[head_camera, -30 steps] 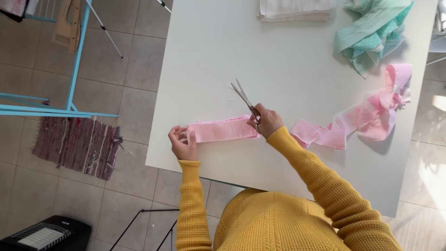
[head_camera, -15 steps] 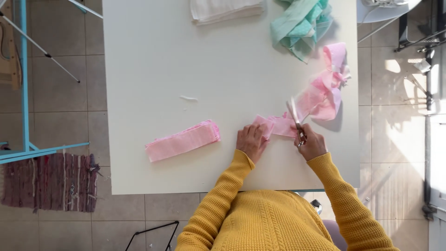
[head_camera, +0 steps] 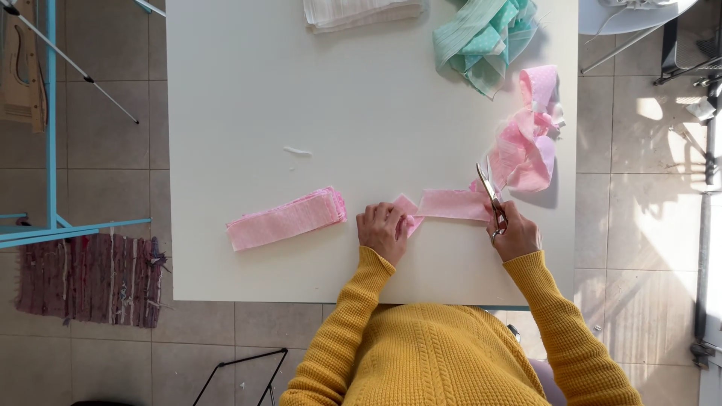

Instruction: Cutting pink fabric into small rectangular strips using scissors.

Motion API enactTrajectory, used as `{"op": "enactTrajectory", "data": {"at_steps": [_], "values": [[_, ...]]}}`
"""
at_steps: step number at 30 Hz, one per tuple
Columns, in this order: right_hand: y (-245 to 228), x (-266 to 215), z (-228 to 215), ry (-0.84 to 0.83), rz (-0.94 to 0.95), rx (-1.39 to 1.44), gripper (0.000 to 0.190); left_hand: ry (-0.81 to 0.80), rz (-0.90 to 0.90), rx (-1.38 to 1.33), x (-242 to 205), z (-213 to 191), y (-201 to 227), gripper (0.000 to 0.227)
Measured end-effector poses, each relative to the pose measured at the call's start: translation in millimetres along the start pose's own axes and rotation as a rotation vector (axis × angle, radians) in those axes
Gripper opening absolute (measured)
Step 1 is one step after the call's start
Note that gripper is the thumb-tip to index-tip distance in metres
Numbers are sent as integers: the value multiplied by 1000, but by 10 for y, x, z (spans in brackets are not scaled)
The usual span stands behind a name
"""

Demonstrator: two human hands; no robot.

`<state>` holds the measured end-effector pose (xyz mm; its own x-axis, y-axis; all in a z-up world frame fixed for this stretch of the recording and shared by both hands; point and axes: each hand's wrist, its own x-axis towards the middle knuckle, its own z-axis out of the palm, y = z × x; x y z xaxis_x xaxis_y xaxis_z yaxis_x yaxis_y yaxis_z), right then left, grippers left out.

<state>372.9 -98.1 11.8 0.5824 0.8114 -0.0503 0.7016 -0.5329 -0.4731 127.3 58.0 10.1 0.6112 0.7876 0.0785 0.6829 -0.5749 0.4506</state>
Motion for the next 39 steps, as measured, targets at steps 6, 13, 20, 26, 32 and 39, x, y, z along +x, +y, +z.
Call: {"op": "enactTrajectory", "data": {"at_steps": [6, 13, 20, 26, 32, 39], "values": [[72, -13, 19, 1, -45, 3, 23, 97, 148, -172, 8, -122, 47, 35], [-123, -83, -203, -20, -81, 117, 29, -105, 123, -243, -81, -2, 0, 23], [69, -583, -113, -1086, 258, 863, 32, -237, 123, -571, -222, -110, -121, 15], [-140, -569, -54, -1177, 304, 845, 43, -298, 16, -596, -214, -195, -156, 20], [-104, -612, -53, -1237, 271, 786, 40, -90, 172, -637, -274, -340, -248, 13], [-540, -587, 249, -1151, 170, 878, 40, -349, -54, -841, -288, -608, -197, 17]]}}
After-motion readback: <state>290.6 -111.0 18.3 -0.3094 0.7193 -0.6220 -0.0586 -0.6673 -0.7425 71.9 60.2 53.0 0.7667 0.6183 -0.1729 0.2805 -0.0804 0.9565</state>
